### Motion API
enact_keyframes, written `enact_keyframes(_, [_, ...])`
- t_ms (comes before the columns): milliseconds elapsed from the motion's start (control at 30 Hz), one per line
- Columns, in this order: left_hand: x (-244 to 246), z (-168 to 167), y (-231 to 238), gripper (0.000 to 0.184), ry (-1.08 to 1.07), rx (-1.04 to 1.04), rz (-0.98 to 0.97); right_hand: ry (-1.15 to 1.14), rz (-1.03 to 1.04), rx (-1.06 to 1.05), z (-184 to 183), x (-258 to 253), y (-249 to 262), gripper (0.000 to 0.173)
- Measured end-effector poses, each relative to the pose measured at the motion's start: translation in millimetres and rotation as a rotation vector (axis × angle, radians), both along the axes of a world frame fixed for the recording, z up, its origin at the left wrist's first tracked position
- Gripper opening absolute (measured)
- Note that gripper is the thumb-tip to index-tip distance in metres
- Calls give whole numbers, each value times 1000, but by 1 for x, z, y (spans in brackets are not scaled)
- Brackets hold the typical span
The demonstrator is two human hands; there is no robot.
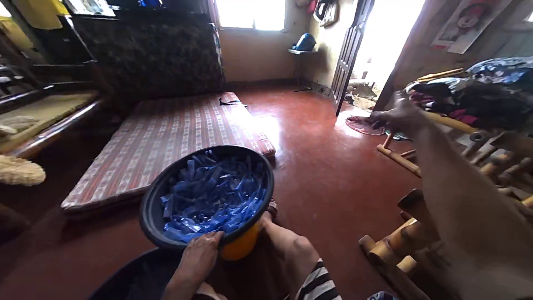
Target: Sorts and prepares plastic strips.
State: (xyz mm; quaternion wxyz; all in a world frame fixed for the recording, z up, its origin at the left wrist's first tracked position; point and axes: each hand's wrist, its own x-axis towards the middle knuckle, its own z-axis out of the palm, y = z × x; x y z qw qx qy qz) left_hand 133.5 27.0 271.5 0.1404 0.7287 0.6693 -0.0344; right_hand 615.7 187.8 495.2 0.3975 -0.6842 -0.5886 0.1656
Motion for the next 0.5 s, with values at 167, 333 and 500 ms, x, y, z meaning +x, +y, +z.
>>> enact_keyframes(167, [4,-8,4,71,-82,204,-6,-56,494,-201,-86,-56,-125,52])
enact_keyframes(333, [56,39,15,79,-553,463,-414,-66,365,-41,-115,0,-236,38])
enact_keyframes(500, [173,118,-2,47,-1399,267,-952,-40,81,413,-84,71,-319,34])
